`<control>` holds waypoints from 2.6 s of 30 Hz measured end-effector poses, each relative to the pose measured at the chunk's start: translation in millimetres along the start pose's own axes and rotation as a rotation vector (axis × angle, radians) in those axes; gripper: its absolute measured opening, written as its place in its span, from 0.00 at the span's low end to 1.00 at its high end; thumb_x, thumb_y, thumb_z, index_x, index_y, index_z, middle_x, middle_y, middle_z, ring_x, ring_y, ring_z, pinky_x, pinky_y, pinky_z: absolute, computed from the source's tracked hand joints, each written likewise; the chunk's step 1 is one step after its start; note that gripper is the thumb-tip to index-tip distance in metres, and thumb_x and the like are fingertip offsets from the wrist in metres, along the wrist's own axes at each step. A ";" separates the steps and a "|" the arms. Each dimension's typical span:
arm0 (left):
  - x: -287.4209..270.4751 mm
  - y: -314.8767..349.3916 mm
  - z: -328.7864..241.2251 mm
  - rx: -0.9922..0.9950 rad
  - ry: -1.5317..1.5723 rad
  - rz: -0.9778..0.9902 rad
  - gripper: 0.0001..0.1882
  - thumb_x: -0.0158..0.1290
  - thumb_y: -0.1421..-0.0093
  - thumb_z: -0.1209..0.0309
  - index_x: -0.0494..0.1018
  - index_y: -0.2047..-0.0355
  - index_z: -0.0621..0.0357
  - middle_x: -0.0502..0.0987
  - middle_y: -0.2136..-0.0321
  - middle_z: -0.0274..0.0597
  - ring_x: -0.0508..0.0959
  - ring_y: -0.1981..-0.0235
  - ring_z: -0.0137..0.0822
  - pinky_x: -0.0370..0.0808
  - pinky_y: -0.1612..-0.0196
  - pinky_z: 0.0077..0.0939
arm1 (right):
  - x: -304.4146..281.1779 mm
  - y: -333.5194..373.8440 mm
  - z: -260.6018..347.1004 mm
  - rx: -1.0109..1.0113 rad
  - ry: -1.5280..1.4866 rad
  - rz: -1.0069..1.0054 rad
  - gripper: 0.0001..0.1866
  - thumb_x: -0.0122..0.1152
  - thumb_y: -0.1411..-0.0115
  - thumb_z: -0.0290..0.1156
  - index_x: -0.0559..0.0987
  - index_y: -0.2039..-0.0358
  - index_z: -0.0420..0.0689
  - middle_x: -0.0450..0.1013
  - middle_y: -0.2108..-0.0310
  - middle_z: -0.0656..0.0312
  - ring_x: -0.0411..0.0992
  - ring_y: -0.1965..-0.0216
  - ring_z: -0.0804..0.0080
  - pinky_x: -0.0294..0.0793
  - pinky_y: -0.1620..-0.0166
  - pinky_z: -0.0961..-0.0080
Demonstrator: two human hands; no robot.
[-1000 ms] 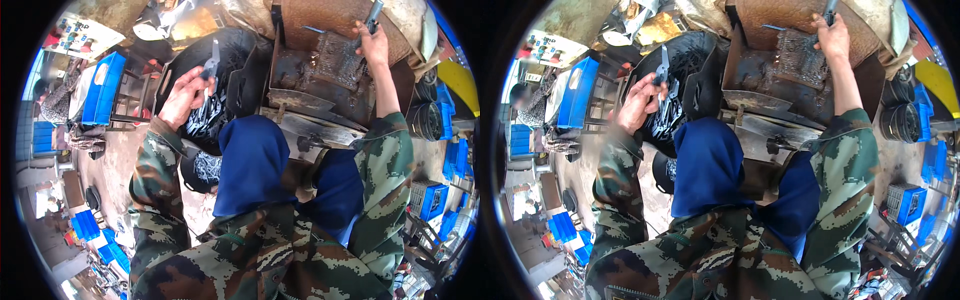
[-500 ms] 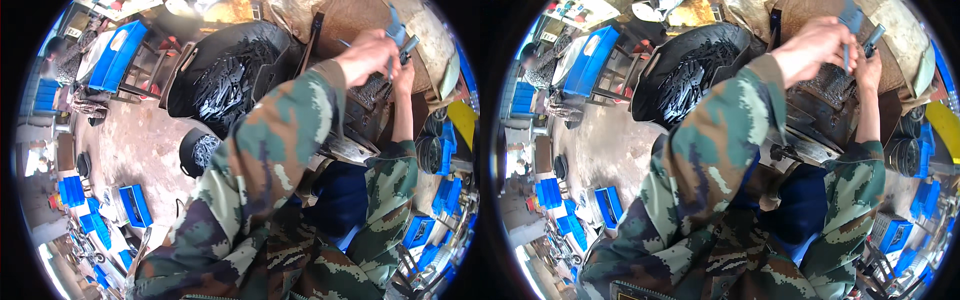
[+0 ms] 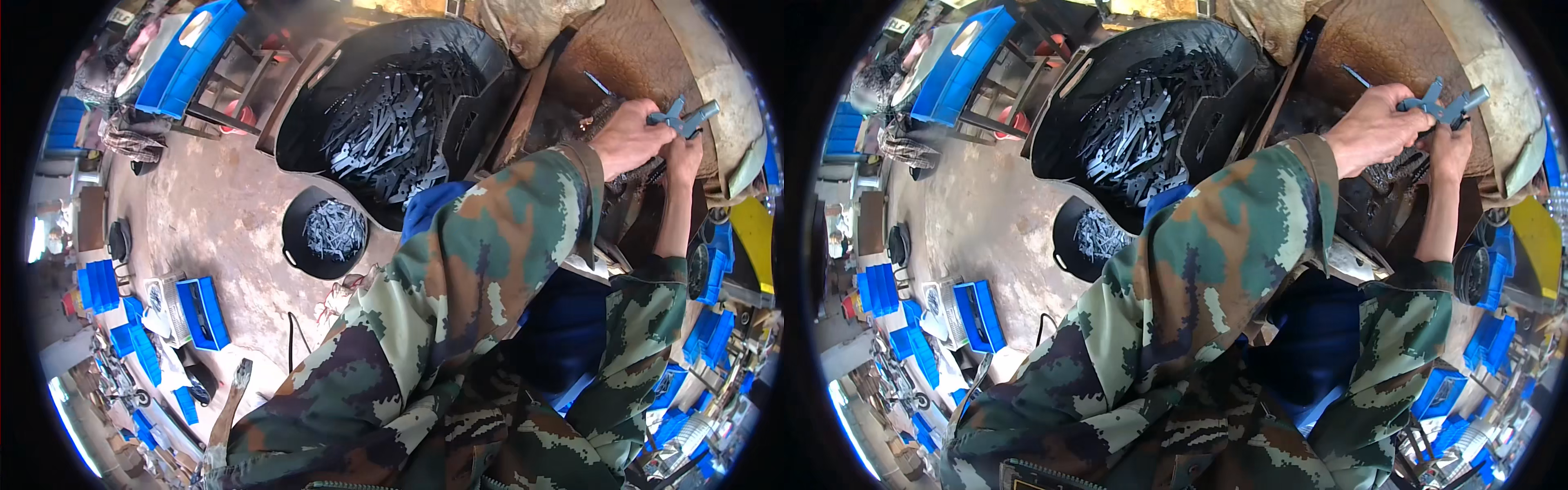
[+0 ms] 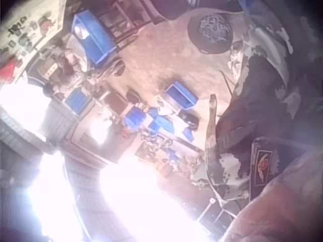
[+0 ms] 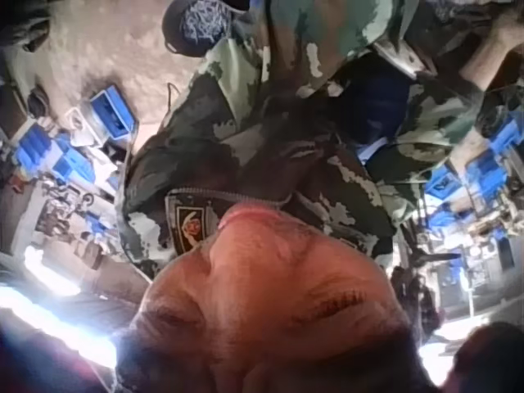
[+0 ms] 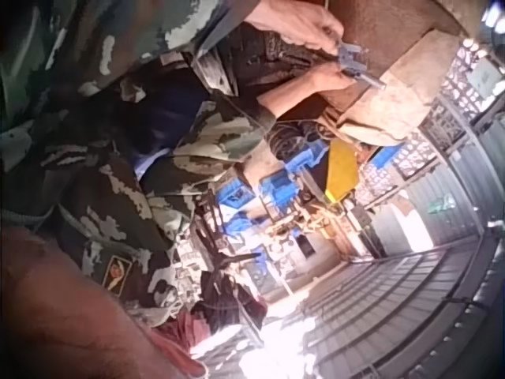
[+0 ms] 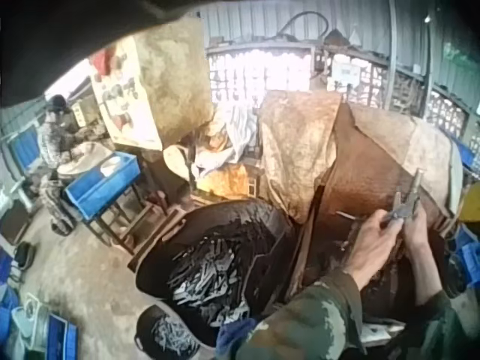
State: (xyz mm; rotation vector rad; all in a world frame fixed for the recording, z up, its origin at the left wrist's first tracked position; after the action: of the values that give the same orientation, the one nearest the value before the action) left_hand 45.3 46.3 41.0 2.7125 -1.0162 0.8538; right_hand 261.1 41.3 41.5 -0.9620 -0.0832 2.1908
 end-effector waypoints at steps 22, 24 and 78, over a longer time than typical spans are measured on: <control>-31.8 -6.1 -7.6 0.052 -0.693 -0.200 0.22 0.57 0.46 0.59 0.78 0.54 0.57 0.81 0.62 0.54 0.81 0.57 0.49 0.74 0.48 0.37 | -8.8 157.8 34.2 0.168 -0.361 0.564 0.13 0.65 0.42 0.25 0.76 0.56 0.42 0.75 0.50 0.59 0.66 0.78 0.84 0.67 0.78 0.85; -25.5 -1.3 -13.8 0.002 -0.808 -0.206 0.22 0.56 0.45 0.57 0.79 0.54 0.56 0.81 0.61 0.54 0.81 0.57 0.51 0.74 0.49 0.36 | -15.0 177.9 38.8 0.074 -0.328 0.666 0.17 0.68 0.46 0.20 0.76 0.55 0.43 0.75 0.50 0.60 0.70 0.72 0.82 0.67 0.76 0.86; -57.9 -16.6 54.8 -0.300 -0.679 0.070 0.13 0.49 0.35 0.68 0.76 0.57 0.66 0.76 0.77 0.35 0.62 0.86 0.20 0.58 0.83 0.17 | -43.3 153.3 -4.4 0.428 -1.041 0.064 0.07 0.60 0.36 0.29 0.76 0.62 0.39 0.74 0.74 0.60 0.60 0.87 0.83 0.72 0.83 0.76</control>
State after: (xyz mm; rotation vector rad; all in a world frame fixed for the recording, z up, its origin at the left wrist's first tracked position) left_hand 45.6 75.6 -35.0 2.7373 -1.2213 -0.2456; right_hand 192.0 -99.7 14.6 0.4605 -0.0613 2.3973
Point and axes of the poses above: each hand's wrist, its own y-axis away from the middle knuckle, its own x-axis out of the palm, z = x × y, the point moved 9 cm from there along -y, towards the middle knuckle
